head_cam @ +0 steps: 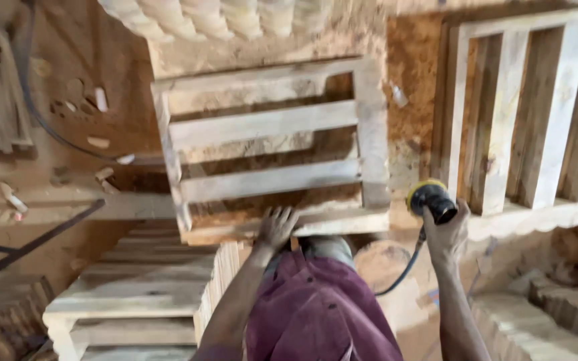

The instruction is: The person sands the surfaces and edges of wood boards and shelf components using a power sander, applies adhesive to a joint by hand, and continues sanding different sides of the wood pieces.

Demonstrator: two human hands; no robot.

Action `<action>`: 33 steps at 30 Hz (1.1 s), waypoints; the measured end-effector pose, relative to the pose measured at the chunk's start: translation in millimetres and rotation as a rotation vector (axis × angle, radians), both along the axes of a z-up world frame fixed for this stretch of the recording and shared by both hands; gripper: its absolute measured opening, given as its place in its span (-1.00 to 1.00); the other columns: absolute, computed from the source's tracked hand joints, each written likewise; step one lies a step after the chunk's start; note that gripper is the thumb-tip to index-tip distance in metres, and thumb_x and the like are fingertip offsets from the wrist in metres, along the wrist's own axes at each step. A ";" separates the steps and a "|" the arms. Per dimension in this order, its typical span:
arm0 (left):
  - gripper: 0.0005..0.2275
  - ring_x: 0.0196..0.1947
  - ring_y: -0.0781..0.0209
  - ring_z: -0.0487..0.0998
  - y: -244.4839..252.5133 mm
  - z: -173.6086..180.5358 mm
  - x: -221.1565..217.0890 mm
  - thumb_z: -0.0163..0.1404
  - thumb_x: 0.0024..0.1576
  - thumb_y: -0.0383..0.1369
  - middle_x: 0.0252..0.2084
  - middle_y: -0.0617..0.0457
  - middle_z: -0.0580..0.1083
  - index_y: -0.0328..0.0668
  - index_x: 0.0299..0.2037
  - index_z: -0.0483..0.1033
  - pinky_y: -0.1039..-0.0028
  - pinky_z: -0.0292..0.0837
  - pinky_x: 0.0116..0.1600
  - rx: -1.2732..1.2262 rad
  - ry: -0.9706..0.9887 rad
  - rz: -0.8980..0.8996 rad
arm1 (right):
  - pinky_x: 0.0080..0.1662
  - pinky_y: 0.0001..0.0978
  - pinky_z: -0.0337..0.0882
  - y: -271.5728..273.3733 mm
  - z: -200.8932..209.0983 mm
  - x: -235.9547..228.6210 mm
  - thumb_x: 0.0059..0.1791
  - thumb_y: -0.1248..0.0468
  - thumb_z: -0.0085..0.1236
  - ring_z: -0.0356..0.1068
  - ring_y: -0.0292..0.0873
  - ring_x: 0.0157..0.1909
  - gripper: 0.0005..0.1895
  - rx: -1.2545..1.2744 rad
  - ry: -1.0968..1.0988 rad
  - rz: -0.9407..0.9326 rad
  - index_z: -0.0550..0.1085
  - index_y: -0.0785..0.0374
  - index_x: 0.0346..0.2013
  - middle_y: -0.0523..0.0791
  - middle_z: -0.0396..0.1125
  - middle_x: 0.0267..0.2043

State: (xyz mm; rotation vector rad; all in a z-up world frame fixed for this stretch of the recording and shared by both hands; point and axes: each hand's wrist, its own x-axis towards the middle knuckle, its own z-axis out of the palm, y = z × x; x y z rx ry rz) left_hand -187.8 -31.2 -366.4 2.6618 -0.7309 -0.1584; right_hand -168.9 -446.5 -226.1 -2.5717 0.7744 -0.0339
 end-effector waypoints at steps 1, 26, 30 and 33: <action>-0.72 -0.14 0.02 0.52 -8.8 -10.0 8.6 0.04 0.13 -0.18 -0.11 -0.02 0.53 -0.14 -0.07 0.54 0.11 0.39 0.04 0.021 0.063 -0.062 | 0.12 0.03 0.38 -1.1 3.2 -1.5 -0.05 0.12 0.47 0.36 0.25 0.15 -0.20 -0.049 0.024 0.023 0.27 0.41 0.33 0.22 0.32 0.15; -0.29 0.56 -0.35 -0.11 -38.4 -10.0 311.7 -0.24 0.36 0.12 0.56 -0.34 -0.05 -0.34 0.51 0.10 -0.16 -0.20 0.57 0.101 -0.041 0.416 | -0.24 -0.04 0.50 89.9 -57.5 214.2 -0.11 0.21 0.28 0.45 0.12 -0.16 -0.85 -0.114 -0.036 0.674 0.55 0.11 -0.28 0.10 0.34 0.00; -0.31 0.56 -0.32 -0.04 -31.2 -9.0 298.8 -0.26 0.33 0.10 0.55 -0.31 0.02 -0.29 0.52 0.13 -0.13 -0.17 0.61 0.121 -0.059 0.393 | -0.31 -0.06 0.43 84.2 -73.4 305.8 -0.07 0.20 0.31 0.45 0.07 -0.19 -0.84 -0.183 -0.027 0.605 0.57 0.14 -0.24 0.00 0.30 -0.15; -0.32 0.52 -0.41 -0.01 -36.0 -10.5 310.9 -0.14 0.31 0.07 0.51 -0.41 0.06 -0.33 0.47 0.16 -0.15 -0.15 0.58 0.168 -0.016 0.390 | -0.41 -0.11 0.38 71.8 -88.9 370.3 -0.05 0.22 0.33 0.42 0.02 -0.29 -0.85 -0.263 -0.134 0.594 0.57 0.13 -0.23 0.03 0.29 -0.14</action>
